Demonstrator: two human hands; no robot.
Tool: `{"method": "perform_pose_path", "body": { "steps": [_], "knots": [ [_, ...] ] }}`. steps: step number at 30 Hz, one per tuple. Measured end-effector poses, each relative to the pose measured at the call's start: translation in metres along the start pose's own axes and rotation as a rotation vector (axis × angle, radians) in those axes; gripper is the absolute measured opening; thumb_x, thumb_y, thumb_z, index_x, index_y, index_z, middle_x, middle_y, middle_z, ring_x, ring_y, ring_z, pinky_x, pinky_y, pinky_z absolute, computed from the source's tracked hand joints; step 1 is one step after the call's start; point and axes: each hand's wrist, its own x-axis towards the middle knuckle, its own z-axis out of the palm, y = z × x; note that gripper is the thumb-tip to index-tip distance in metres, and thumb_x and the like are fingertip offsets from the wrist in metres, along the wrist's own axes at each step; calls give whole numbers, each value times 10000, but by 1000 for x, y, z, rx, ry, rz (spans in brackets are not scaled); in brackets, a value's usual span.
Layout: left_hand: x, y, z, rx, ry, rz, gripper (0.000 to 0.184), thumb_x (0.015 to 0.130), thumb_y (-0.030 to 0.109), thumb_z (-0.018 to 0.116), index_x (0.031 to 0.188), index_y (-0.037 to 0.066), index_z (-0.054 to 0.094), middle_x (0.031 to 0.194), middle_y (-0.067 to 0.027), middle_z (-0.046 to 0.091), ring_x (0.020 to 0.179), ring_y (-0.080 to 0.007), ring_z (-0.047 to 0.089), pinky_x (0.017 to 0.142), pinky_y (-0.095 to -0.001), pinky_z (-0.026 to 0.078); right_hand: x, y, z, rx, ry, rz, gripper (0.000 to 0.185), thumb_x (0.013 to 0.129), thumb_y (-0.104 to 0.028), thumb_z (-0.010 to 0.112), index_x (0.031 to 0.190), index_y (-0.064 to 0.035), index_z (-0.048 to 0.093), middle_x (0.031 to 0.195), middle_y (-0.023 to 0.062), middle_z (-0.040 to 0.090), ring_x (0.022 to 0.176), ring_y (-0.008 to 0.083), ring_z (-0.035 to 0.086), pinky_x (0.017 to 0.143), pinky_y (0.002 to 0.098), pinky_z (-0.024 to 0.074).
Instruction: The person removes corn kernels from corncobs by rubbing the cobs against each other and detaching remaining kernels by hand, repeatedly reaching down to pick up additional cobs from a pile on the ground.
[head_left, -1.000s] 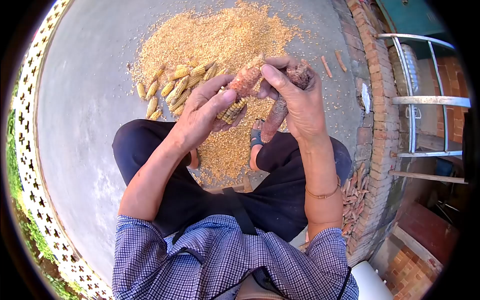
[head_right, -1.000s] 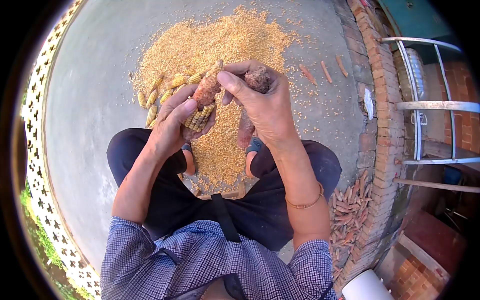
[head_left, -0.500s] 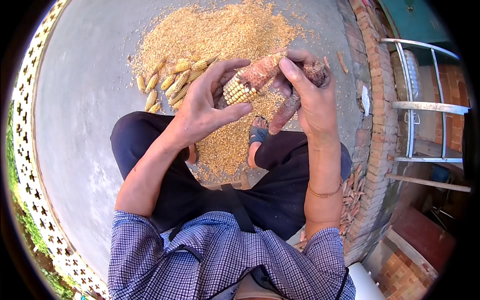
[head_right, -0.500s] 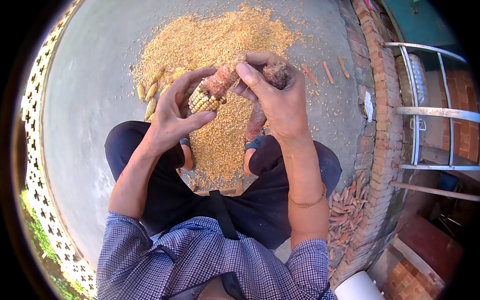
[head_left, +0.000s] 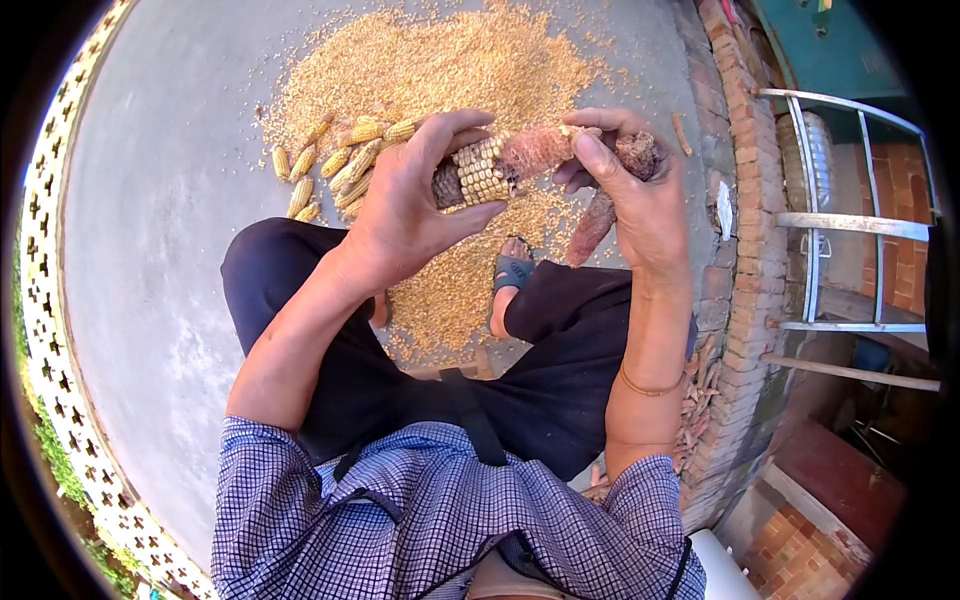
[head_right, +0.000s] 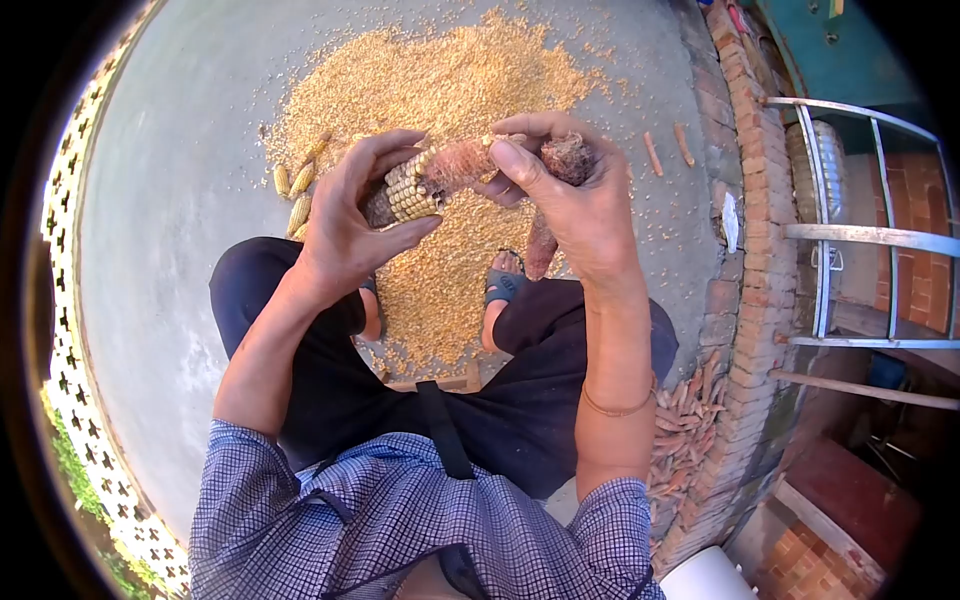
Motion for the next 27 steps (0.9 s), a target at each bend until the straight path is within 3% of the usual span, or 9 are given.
{"method": "perform_pose_path", "body": {
  "steps": [8,11,15,17,19,20,21,23,27],
  "knots": [
    [3,-4,-5,250,9,32,835,731,105,814,1431,51,362,1165,-153,600,1098,-277,596,909,-365,512,-5,-17,-18,-122,91,-106,185,864,-78,726,1011,21,675,844,79,684,712,136,667,643,253,553],
    [7,-13,-16,295,125,17,799,763,78,794,1448,69,382,1262,-109,599,1152,-203,576,917,-340,490,-17,-25,-57,-349,278,-119,191,868,-99,722,1019,11,678,842,80,683,714,129,660,633,249,540],
    [11,-19,-77,103,294,26,565,902,95,674,1400,-9,427,1247,-144,600,1164,-223,581,965,-338,482,-68,22,-182,-740,517,-96,185,861,-136,737,973,2,685,768,53,660,657,110,625,584,246,495],
    [1,-23,-116,94,387,-35,500,922,93,645,1368,-33,457,1217,-160,620,1131,-229,606,973,-339,482,-138,56,-253,-974,578,100,143,858,-127,734,878,5,683,684,28,623,602,94,564,551,262,445],
    [-22,-34,-149,137,476,-124,451,944,150,620,1334,-36,492,1155,-164,654,1089,-223,630,927,-334,497,-230,75,-306,-1304,613,356,185,801,-96,739,758,27,607,632,66,578,566,136,514,541,330,421],
    [-35,-45,-161,125,495,-197,455,945,159,620,1332,-43,491,1143,-164,657,1071,-218,635,916,-330,498,-286,87,-343,-1507,622,525,259,731,-163,775,741,18,592,640,92,578,572,190,504,552,350,418],
    [-50,-59,-170,113,512,-270,460,945,167,620,1330,-49,490,1131,-164,661,1052,-214,641,905,-325,498,-340,90,-362,-1645,664,733,317,667,-231,799,761,15,623,694,149,626,632,285,582,613,402,466],
    [-87,-101,-182,83,470,-493,451,946,176,617,1308,-65,497,1102,-154,665,1026,-203,642,880,-321,508,-427,87,-377,-1706,701,1014,258,689,-191,723,824,22,671,787,231,667,798,391,672,747,450,517],
    [-175,-213,-165,16,397,-748,404,919,150,640,1247,-62,536,1060,-137,675,940,-204,666,842,-336,527,-456,78,-356,-1488,906,1109,288,771,-174,720,886,75,633,789,192,674,779,344,673,734,436,521]
  ]
}}
